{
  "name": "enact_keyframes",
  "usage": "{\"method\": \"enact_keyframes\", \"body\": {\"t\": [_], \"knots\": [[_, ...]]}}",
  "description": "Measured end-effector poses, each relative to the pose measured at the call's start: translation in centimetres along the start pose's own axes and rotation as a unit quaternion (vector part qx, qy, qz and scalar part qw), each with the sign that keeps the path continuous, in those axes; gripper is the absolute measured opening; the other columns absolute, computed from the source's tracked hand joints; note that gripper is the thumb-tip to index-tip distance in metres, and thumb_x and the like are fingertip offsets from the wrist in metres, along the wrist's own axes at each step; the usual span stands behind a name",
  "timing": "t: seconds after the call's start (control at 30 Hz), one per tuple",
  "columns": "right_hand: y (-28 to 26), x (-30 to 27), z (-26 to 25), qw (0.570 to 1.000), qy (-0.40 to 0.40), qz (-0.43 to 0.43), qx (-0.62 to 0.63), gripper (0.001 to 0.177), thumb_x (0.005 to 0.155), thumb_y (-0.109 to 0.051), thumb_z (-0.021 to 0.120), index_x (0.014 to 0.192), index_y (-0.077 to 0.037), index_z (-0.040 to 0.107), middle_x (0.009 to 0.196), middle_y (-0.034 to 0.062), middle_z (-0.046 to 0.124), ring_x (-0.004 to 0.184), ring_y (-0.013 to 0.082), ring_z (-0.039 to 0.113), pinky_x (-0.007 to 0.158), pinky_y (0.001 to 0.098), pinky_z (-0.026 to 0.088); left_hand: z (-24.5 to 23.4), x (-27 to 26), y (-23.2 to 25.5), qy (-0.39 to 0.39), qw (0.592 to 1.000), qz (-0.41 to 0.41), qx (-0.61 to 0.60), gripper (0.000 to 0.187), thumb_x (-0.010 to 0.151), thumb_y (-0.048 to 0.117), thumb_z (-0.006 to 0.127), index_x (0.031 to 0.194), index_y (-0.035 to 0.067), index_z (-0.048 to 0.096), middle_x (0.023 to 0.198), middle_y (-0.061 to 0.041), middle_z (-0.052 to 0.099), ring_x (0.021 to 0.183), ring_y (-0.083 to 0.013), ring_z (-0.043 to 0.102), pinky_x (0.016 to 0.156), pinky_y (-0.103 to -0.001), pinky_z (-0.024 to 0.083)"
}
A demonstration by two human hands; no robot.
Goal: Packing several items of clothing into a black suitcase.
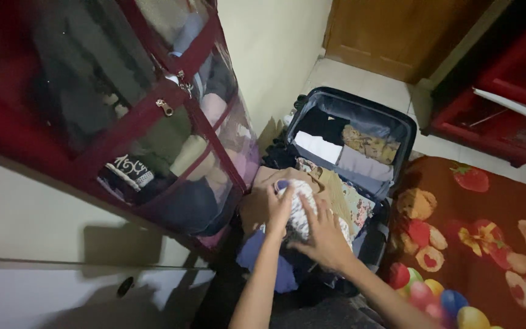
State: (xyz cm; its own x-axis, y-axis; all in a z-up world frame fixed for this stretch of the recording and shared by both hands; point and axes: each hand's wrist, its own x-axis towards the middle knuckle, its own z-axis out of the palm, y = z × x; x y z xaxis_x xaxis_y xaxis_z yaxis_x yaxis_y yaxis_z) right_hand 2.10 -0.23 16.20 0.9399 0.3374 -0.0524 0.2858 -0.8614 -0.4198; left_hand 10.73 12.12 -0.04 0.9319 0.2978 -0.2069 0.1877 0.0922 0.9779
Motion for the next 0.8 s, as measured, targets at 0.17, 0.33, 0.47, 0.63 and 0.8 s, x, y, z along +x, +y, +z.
{"method": "enact_keyframes", "body": {"t": [0.17, 0.33, 0.47, 0.63, 0.8], "knots": [[10.5, 3.0, 3.9, 0.985, 0.065, -0.02, 0.159, 0.095, 0.072, -0.004, 0.064, 0.159, -0.011, 0.026, 0.153, 0.0245, 0.042, 0.145, 0.0423, 0.039, 0.118, 0.0479, 0.034, -2.3, -3.9, 5.3, -0.098, 0.978, -0.078, -0.169, 0.05, 0.095, 0.041, 0.059, 0.137, 0.015, 0.049, 0.134, -0.005, 0.059, 0.111, -0.02, 0.066, 0.083, -0.035, 0.055], [15.3, 6.8, -2.6, 0.975, -0.026, 0.064, 0.209, 0.075, 0.087, -0.008, 0.063, 0.156, -0.017, 0.034, 0.141, 0.0151, 0.059, 0.119, 0.031, 0.064, 0.103, 0.0429, 0.049, -9.0, -6.4, -5.2, 0.025, 0.994, 0.077, -0.074, 0.043, 0.103, 0.039, 0.059, 0.133, 0.009, 0.058, 0.127, -0.004, 0.066, 0.11, -0.0204, 0.065, 0.089, -0.033, 0.052], [21.3, 8.7, -1.8, 0.967, -0.038, 0.136, 0.214, 0.064, 0.095, -0.017, 0.063, 0.154, -0.017, 0.041, 0.132, 0.0169, 0.065, 0.102, 0.0277, 0.072, 0.086, 0.0424, 0.059, -13.7, -11.2, -12.3, 0.228, 0.953, 0.108, 0.167, 0.057, 0.089, 0.036, 0.075, 0.133, 0.003, 0.06, 0.129, -0.016, 0.061, 0.115, -0.0275, 0.059, 0.097, -0.037, 0.052], [24.9, 9.7, 5.0, 0.964, -0.064, 0.144, 0.212, 0.074, 0.094, -0.032, 0.057, 0.161, -0.014, 0.033, 0.134, 0.0209, 0.066, 0.104, 0.0301, 0.072, 0.085, 0.0444, 0.059, -15.0, -13.4, -22.3, 0.148, 0.987, -0.056, 0.032, 0.084, 0.085, 0.041, 0.078, 0.146, -0.001, 0.037, 0.145, -0.024, 0.048, 0.13, -0.034, 0.05, 0.108, -0.043, 0.041], [20.2, 8.4, 5.4, 0.992, -0.037, 0.071, 0.094, 0.096, 0.092, -0.056, 0.07, 0.156, 0.001, 0.025, 0.144, 0.0325, 0.046, 0.123, 0.0425, 0.056, 0.098, 0.0496, 0.049, -12.3, -13.6, -24.3, -0.088, 0.989, -0.116, -0.026, 0.088, 0.092, 0.058, 0.064, 0.155, 0.007, 0.031, 0.159, -0.014, 0.041, 0.144, -0.0292, 0.044, 0.116, -0.043, 0.037]]}}
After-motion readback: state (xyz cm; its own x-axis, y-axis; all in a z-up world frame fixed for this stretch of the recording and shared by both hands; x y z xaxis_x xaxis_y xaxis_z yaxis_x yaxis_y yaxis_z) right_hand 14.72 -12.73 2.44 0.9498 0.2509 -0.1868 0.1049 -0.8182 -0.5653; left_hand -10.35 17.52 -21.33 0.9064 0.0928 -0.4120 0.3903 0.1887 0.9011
